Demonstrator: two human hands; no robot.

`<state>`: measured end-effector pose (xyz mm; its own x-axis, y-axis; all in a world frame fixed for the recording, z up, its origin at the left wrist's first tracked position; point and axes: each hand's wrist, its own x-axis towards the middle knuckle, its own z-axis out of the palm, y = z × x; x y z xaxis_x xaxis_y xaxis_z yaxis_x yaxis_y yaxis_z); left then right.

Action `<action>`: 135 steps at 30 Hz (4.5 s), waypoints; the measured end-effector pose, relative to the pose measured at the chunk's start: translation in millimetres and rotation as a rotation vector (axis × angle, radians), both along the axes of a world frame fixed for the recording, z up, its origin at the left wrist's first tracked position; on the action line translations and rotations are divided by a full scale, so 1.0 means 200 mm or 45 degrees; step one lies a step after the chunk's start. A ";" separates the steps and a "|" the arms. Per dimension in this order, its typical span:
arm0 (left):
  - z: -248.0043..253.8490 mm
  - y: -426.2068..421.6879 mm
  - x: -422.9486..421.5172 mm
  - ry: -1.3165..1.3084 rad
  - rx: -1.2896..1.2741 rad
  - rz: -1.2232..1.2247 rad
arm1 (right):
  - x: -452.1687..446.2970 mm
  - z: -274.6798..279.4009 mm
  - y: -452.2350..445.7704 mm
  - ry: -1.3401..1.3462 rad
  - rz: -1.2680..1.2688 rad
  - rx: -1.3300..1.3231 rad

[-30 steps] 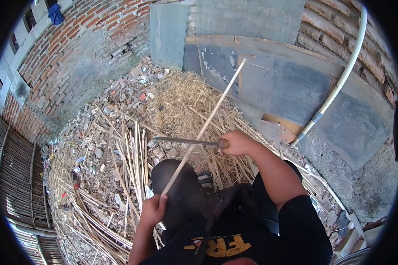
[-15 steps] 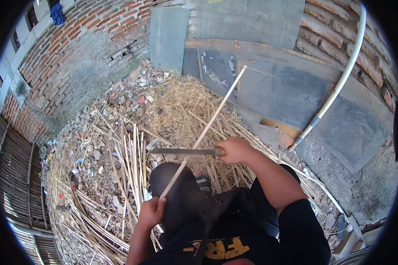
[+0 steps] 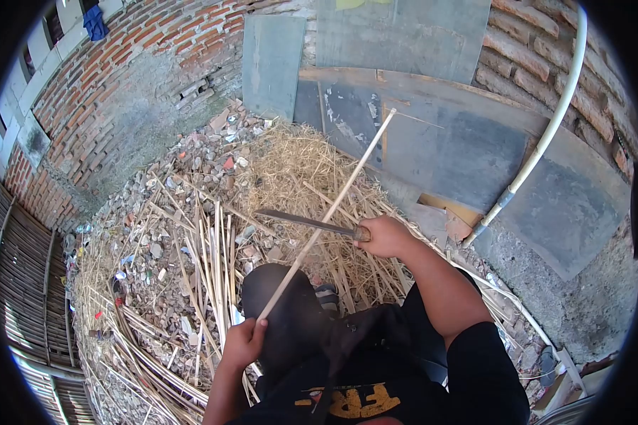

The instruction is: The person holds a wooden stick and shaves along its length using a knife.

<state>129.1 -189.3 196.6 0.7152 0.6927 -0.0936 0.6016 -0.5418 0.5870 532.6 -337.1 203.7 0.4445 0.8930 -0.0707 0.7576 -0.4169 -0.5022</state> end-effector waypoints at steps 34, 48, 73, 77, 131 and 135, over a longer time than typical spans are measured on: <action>0.00 -0.01 0.01 -0.049 0.066 -0.020 | 0.12 -0.04 0.01 0.069 -0.106 0.044; 0.01 -0.02 0.01 -0.012 0.095 -0.026 | 0.24 -0.21 0.05 0.244 -0.196 0.123; 0.00 -0.01 0.02 -0.014 0.066 -0.020 | -0.01 0.08 -0.01 0.057 0.025 -0.081; 0.01 -0.02 0.03 0.013 0.053 -0.002 | -0.08 0.06 0.01 0.061 0.224 -0.138; -0.03 0.05 0.00 -0.074 -0.228 0.013 | 0.00 0.13 -0.07 -0.224 0.097 0.100; -0.07 0.05 -0.03 -0.115 -0.212 0.007 | 0.13 0.05 -0.07 -0.106 -0.034 0.145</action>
<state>122.8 -179.9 181.9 0.7222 0.6767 -0.1431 0.5450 -0.4295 0.7201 559.2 -351.7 214.4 0.4686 0.8808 0.0683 0.7879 -0.3818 -0.4832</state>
